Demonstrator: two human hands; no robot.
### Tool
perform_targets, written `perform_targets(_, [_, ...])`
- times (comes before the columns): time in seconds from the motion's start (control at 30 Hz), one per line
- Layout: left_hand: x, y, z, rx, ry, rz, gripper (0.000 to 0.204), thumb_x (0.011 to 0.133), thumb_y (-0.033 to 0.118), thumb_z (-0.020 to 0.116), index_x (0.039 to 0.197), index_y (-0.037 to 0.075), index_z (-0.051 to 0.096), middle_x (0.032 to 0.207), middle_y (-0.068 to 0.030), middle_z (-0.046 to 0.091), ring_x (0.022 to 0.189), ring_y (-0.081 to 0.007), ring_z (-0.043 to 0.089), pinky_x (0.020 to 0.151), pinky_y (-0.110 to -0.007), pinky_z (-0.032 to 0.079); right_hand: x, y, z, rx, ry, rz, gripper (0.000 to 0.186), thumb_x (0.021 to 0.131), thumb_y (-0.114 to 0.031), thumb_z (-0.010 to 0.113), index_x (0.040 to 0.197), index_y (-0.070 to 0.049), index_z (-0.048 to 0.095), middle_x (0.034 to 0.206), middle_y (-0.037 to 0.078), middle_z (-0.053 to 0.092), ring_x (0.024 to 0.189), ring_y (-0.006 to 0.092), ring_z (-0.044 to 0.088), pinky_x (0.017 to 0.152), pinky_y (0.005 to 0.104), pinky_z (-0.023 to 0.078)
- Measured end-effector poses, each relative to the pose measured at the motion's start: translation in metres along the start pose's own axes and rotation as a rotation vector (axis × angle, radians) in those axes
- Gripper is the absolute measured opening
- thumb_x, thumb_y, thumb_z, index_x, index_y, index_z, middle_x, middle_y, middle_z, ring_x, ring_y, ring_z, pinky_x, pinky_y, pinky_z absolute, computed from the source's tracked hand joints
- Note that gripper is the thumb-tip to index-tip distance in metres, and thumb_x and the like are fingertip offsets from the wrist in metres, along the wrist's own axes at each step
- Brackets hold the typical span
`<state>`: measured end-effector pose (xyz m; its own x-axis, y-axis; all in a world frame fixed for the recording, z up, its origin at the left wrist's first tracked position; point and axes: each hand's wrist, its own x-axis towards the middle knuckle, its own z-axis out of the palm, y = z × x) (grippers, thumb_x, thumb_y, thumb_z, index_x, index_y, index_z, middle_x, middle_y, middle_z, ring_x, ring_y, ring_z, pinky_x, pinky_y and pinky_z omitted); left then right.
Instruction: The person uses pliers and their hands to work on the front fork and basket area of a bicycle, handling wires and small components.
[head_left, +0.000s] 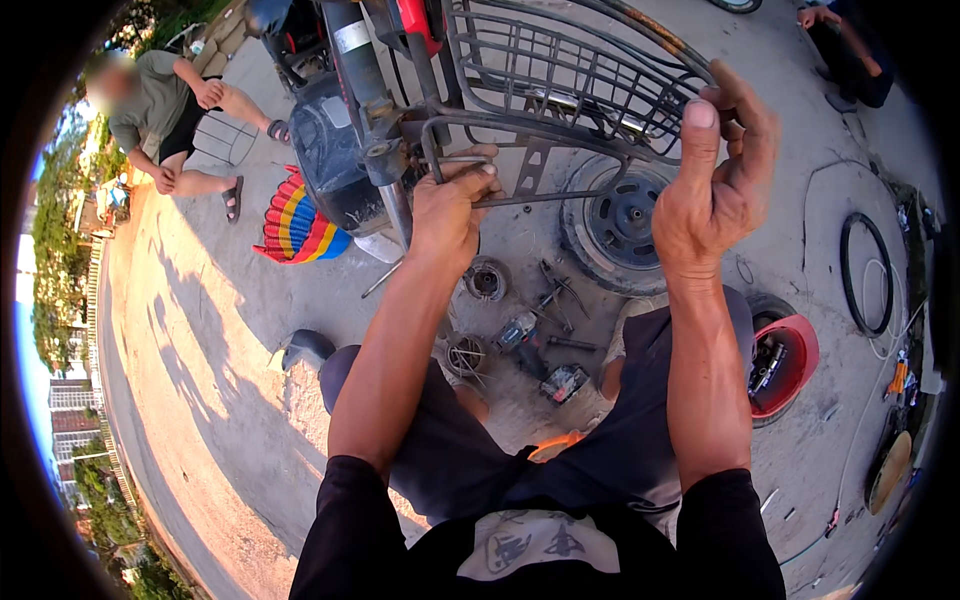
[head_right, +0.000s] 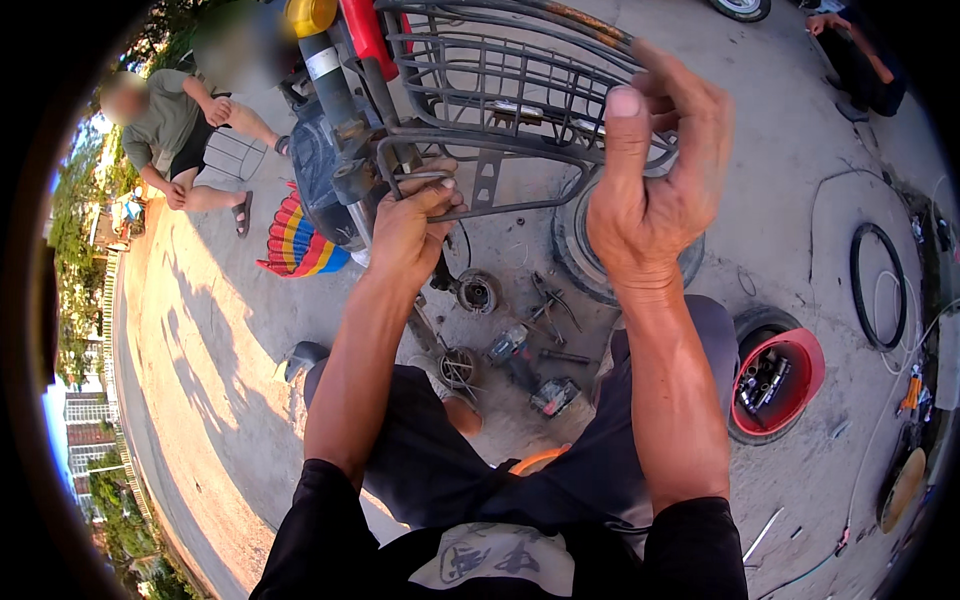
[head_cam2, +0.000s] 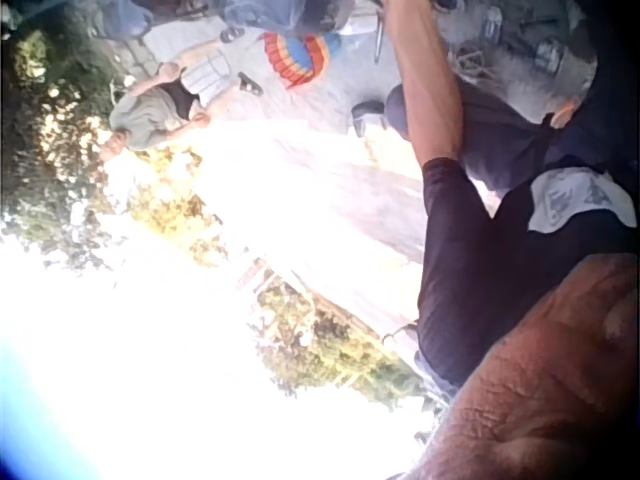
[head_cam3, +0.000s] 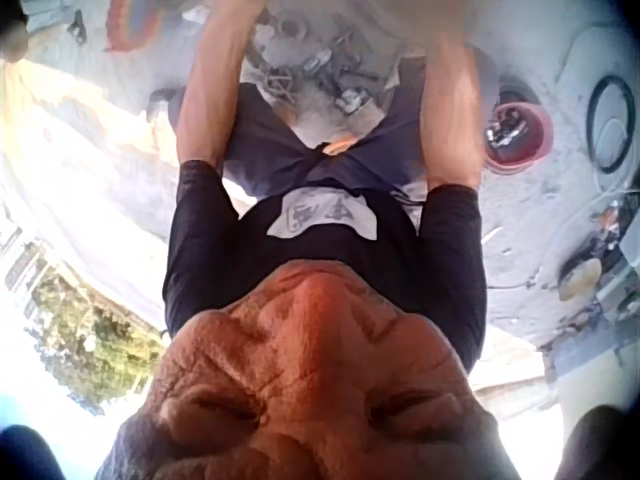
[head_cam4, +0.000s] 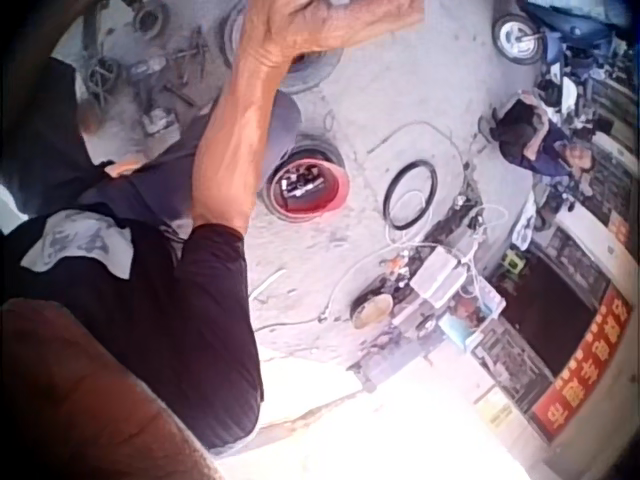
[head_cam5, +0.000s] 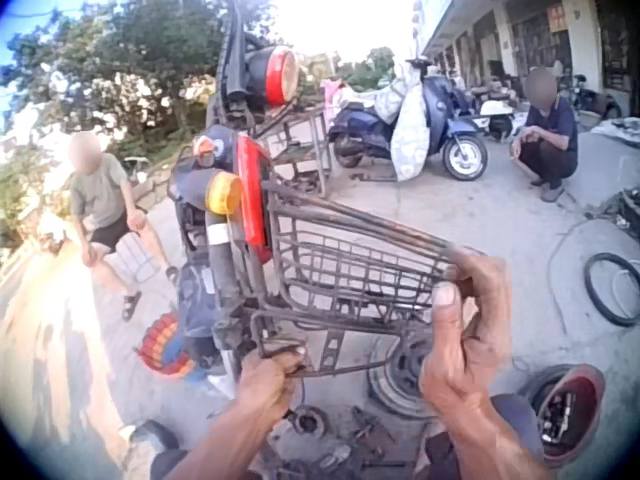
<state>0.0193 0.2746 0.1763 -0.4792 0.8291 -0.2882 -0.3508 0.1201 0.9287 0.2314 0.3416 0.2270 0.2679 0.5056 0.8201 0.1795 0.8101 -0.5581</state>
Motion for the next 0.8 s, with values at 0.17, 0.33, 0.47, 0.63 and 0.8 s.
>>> perform_targets(0.17, [-0.001,0.0,-0.001,-0.339,-0.089,-0.069,0.029,0.088,0.003,0.067,0.115,-0.005,0.061,0.11,-0.0163,0.065,0.104,-0.0295,0.063,0.095,-0.043,0.052,0.015,0.035,-0.021,-0.087,0.122,0.385,0.048,0.093,-0.033,0.064,0.129,-0.002,0.056,0.127,0.015,0.054,0.113,0.022,0.051,0.092,0.0355,0.042])
perform_targets(0.33, [0.002,0.001,-0.004,-0.288,-0.023,-0.007,0.029,0.088,0.003,0.066,0.115,-0.007,0.059,0.116,-0.0187,0.063,0.112,-0.032,0.062,0.1,-0.044,0.051,0.015,0.041,-0.019,0.28,0.247,1.022,0.054,0.09,-0.031,0.069,0.133,-0.002,0.053,0.131,0.014,0.053,0.126,0.0243,0.045,0.108,0.0385,0.03])
perform_targets(0.47, [0.004,0.005,-0.003,-0.327,-0.024,0.028,0.024,0.085,-0.004,0.064,0.109,-0.001,0.062,0.108,-0.0144,0.067,0.108,-0.0296,0.066,0.093,-0.042,0.054,0.011,0.037,0.0,0.771,0.341,1.078,0.04,0.095,-0.037,0.062,0.117,-0.004,0.058,0.118,0.008,0.059,0.111,0.019,0.053,0.103,0.0347,0.036])
perform_targets(0.63, [0.001,0.006,-0.006,-0.474,-0.098,-0.002,0.031,0.084,-0.009,0.061,0.111,0.004,0.063,0.11,-0.0098,0.068,0.116,-0.0274,0.062,0.099,-0.044,0.05,0.01,0.029,-0.001,0.84,0.384,1.024,0.029,0.099,-0.037,0.057,0.105,-0.009,0.064,0.104,0.002,0.066,0.099,0.0147,0.057,0.097,0.032,0.04])
perform_targets(0.8, [0.013,0.006,-0.038,-0.438,-0.302,-0.03,0.025,0.089,0.019,0.062,0.109,0.003,0.064,0.111,-0.008,0.069,0.112,-0.0246,0.061,0.102,-0.049,0.041,0.007,-0.002,-0.009,0.646,0.429,0.985,0.038,0.098,-0.037,0.06,0.103,0.001,0.059,0.096,0.007,0.062,0.088,0.0125,0.057,0.081,0.0271,0.046])
